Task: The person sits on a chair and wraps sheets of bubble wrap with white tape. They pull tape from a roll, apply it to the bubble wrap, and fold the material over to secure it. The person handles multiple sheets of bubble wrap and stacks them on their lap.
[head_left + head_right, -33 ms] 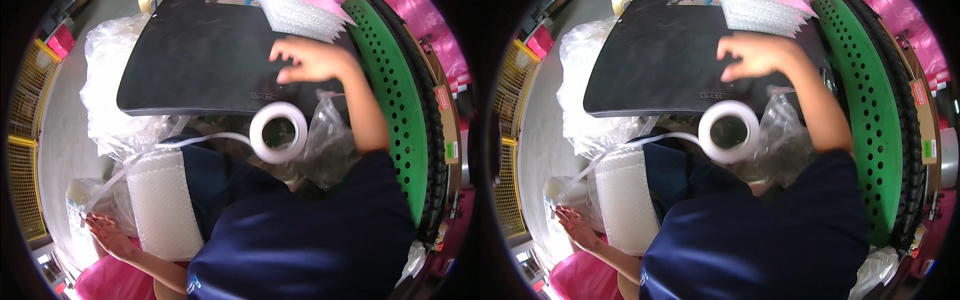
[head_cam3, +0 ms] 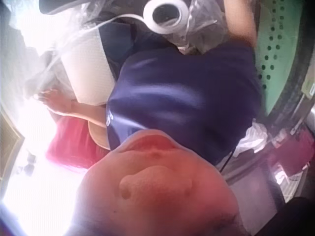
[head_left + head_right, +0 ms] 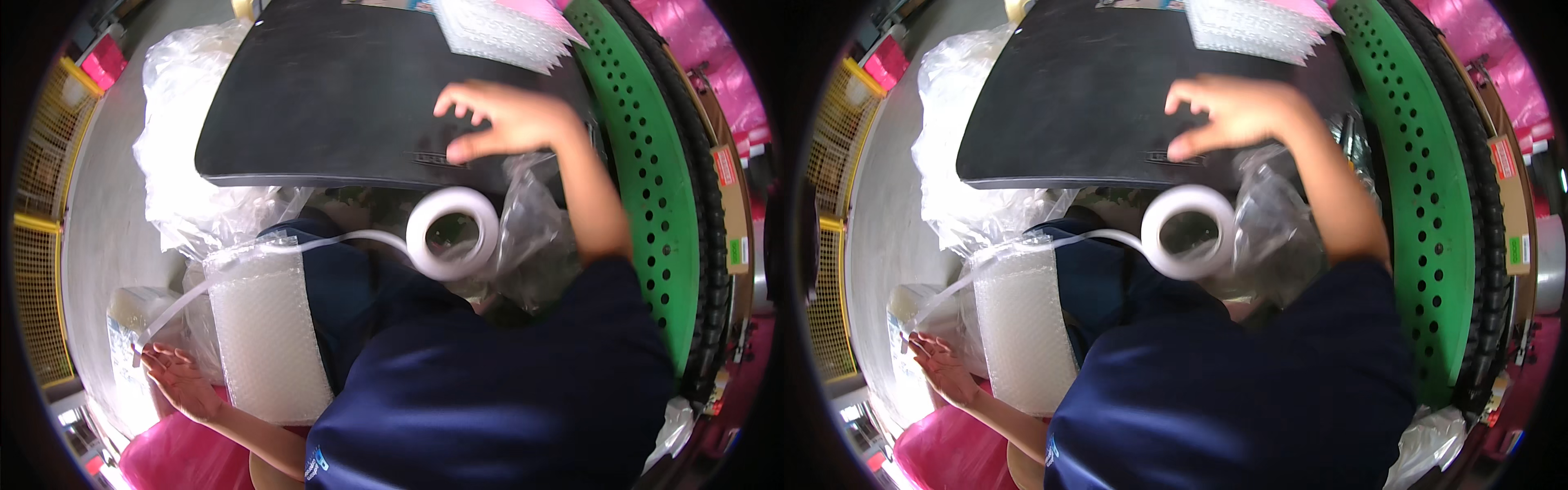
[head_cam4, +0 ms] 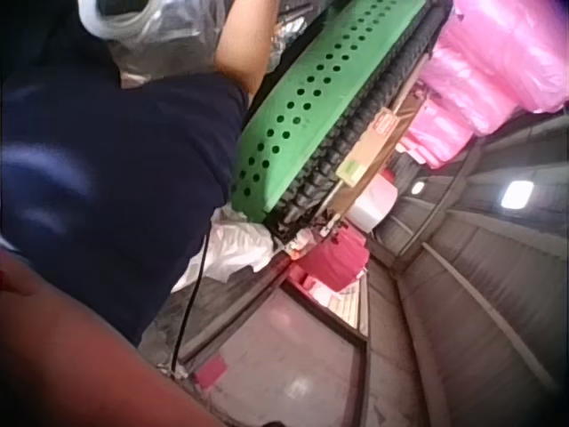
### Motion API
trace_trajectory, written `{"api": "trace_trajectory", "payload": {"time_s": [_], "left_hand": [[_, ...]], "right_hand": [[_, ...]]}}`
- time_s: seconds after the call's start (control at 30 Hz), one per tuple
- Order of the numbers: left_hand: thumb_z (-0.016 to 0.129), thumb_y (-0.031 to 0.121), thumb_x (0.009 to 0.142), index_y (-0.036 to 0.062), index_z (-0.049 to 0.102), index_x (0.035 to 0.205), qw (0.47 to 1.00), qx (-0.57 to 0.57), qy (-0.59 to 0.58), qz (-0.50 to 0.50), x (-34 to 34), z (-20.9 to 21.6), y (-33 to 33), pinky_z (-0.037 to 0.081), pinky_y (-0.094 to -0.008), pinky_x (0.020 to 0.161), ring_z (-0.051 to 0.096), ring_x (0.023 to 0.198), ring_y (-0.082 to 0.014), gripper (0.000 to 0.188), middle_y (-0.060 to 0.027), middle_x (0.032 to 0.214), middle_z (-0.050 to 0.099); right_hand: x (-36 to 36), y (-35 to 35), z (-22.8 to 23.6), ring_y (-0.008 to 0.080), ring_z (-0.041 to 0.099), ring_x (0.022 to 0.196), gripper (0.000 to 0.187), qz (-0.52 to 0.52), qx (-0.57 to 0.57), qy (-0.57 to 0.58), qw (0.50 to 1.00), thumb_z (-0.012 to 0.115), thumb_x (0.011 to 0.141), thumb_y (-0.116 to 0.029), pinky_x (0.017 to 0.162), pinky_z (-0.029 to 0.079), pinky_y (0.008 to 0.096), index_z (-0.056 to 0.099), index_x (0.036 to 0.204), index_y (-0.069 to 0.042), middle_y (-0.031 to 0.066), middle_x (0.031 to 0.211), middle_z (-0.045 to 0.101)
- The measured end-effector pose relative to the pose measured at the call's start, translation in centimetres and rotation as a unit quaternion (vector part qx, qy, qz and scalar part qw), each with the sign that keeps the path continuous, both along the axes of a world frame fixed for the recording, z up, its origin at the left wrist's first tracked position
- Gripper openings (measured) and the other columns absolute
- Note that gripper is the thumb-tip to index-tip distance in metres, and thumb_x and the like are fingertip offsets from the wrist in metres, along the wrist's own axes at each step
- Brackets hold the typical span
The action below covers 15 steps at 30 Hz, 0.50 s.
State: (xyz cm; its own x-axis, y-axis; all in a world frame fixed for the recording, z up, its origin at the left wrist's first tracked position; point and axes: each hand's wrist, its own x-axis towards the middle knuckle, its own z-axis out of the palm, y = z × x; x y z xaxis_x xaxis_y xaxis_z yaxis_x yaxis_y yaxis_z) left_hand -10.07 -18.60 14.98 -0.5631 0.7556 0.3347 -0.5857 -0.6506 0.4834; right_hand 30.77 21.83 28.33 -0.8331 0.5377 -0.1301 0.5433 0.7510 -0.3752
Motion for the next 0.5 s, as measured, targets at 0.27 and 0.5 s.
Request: {"api": "trace_trajectory", "payload": {"time_s": [0.27, 0.5], "left_hand": [[0.056, 0.011, 0.092, 0.0093, 0.048, 0.124, 0.992, -0.001, 0.049, 0.120, 1.5, 9.2, -0.8, 0.050, -0.0335, 0.088, 0.051, 0.096, -0.0161, 0.033, -0.0027, 0.101, 0.052], [0.060, 0.004, 0.088, 0.0072, 0.060, 0.087, 0.988, 0.051, -0.012, 0.142, 5.3, 12.4, -3.6, 0.048, -0.0304, 0.071, 0.049, 0.074, -0.0121, 0.003, -0.0016, 0.080, 0.047]], "right_hand": [[-3.8, -9.6, -6.9, 0.0233, 0.056, 0.070, 0.016, -0.040, 0.074, 0.324, 0.942, 0.069, 0.077, -0.003, 0.060, 0.046, 0.0319, 0.058, 0.088, -0.002, 0.0098, 0.084, 0.055], [-5.2, -12.0, -24.5, 0.0390, 0.027, 0.136, 0.080, 0.050, -0.106, -0.161, 0.980, 0.067, 0.082, -0.029, 0.110, 0.030, 0.0430, 0.024, 0.144, -0.001, 0.0266, 0.148, 0.022]]}}
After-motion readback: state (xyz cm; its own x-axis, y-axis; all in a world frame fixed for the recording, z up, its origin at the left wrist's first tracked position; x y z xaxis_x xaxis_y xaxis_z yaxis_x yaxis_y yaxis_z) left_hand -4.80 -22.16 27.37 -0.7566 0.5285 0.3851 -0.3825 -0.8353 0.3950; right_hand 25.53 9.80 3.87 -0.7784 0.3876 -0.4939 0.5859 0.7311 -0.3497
